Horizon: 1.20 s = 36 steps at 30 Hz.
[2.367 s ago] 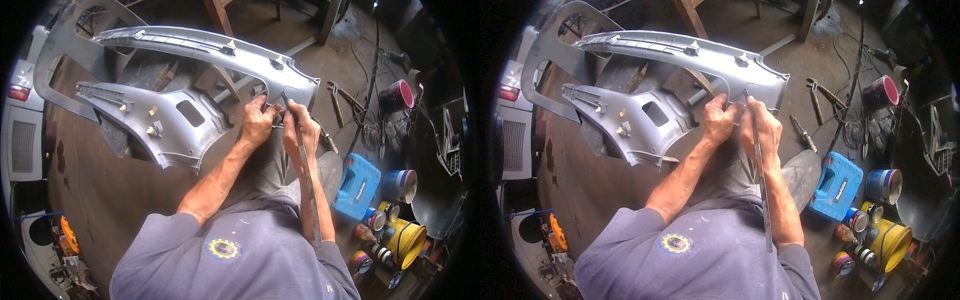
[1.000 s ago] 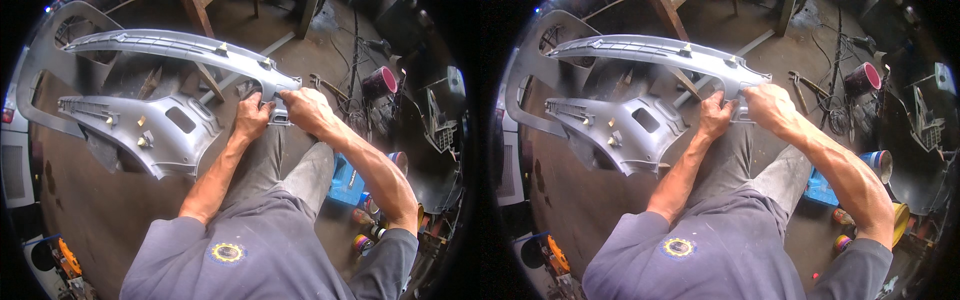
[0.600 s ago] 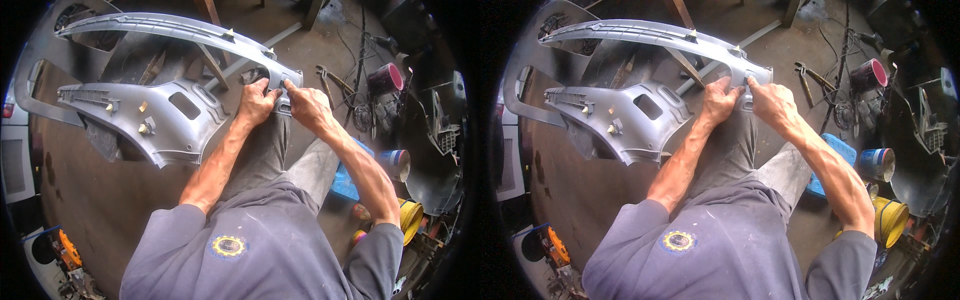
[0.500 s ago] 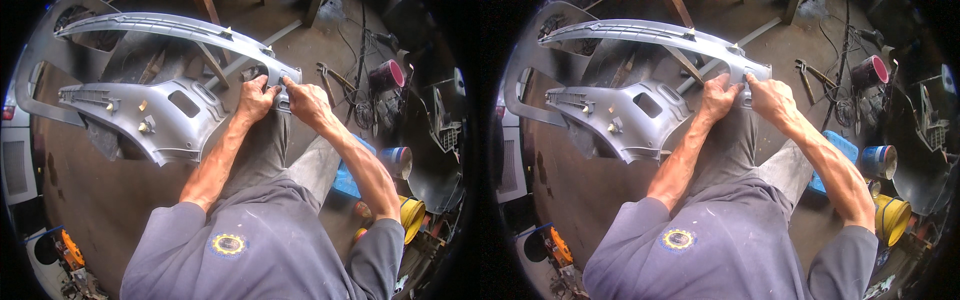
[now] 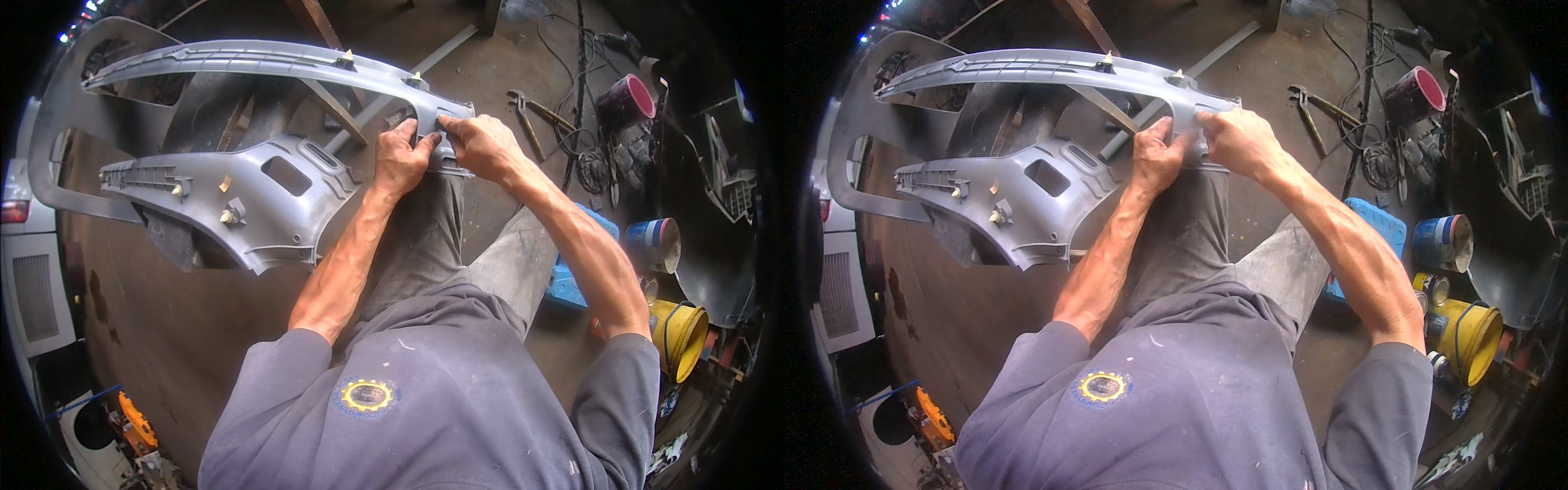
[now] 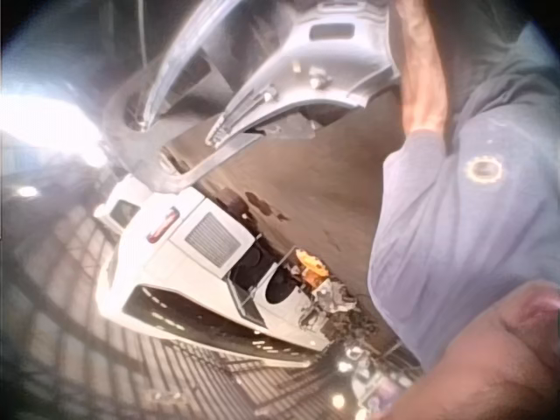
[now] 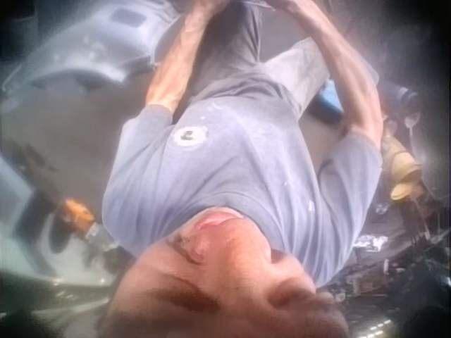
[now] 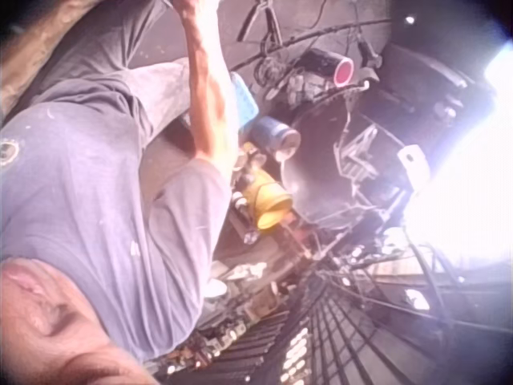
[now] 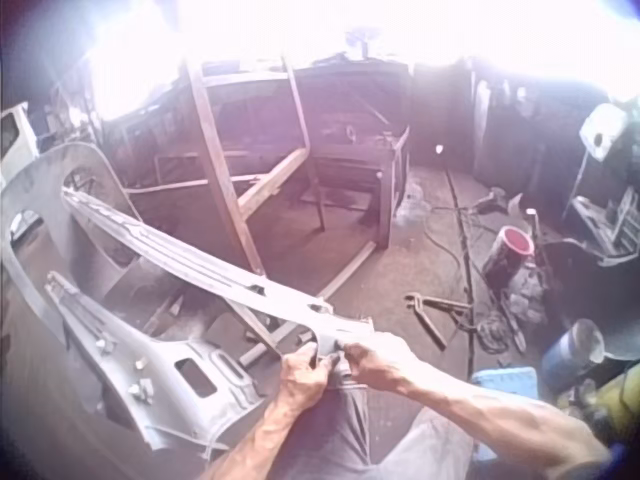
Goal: The person uses a soldering iron to heat and soften a section of a grey plastic car bumper, then uses a utility knife to trim and shape the softened plastic. The person repeatedly heats and cuts the same area to refine the edge.
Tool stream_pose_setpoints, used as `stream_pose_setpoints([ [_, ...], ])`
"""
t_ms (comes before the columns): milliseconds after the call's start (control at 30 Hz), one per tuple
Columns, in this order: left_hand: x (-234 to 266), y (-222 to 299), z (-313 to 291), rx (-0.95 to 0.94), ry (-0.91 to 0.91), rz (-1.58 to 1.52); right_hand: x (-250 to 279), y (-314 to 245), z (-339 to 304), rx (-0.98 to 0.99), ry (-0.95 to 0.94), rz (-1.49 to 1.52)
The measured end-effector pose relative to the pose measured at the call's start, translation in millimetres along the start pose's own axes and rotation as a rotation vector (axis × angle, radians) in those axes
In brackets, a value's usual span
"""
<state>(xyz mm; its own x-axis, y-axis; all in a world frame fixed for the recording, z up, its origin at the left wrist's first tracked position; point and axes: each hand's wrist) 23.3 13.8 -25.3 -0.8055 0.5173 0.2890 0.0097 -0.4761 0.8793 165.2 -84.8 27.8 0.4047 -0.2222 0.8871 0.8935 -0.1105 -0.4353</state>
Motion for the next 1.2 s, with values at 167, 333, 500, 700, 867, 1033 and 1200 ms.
stream_pose_setpoints([
  [167,1.5,5.6,0.6,0.019,-0.024,0.054,6.5,4.1,7.3,0.060,-0.042,-0.044],
  [333,1.4,-0.8,-2.0,-0.047,0.015,0.133,-15.8,-2.3,-11.3,-0.076,0.093,-0.008],
  [500,9.4,6.8,-2.5,0.050,-0.084,0.127,-5.1,1.2,1.3,0.032,-0.006,-0.022],
  [700,7.3,10.7,-2.6,0.014,-0.011,0.134,-17.8,2.9,-5.3,0.035,0.085,-0.035],
  [867,6.1,16.6,-3.0,0.136,-0.027,0.179,-8.1,-18.1,-15.2,-0.313,0.130,0.255],
  [1033,7.2,0.1,5.1,0.120,-0.013,0.098,99.8,-34.4,-90.5,-0.406,0.196,0.209],
  [1200,14.8,16.3,-10.3,0.296,-0.177,-0.317,42.5,-22.4,-121.0,-0.425,0.274,0.453],
])
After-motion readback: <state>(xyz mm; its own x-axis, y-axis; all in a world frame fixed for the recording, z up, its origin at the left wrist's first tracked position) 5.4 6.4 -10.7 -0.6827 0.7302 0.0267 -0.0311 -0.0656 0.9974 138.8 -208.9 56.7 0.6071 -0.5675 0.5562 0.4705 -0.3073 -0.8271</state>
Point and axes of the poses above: each hand's wrist, its own z-axis towards the middle knuckle, its own x-axis out of the back of the hand, y = z × x, and after that the axes turned 1 degree about -y, right-handed
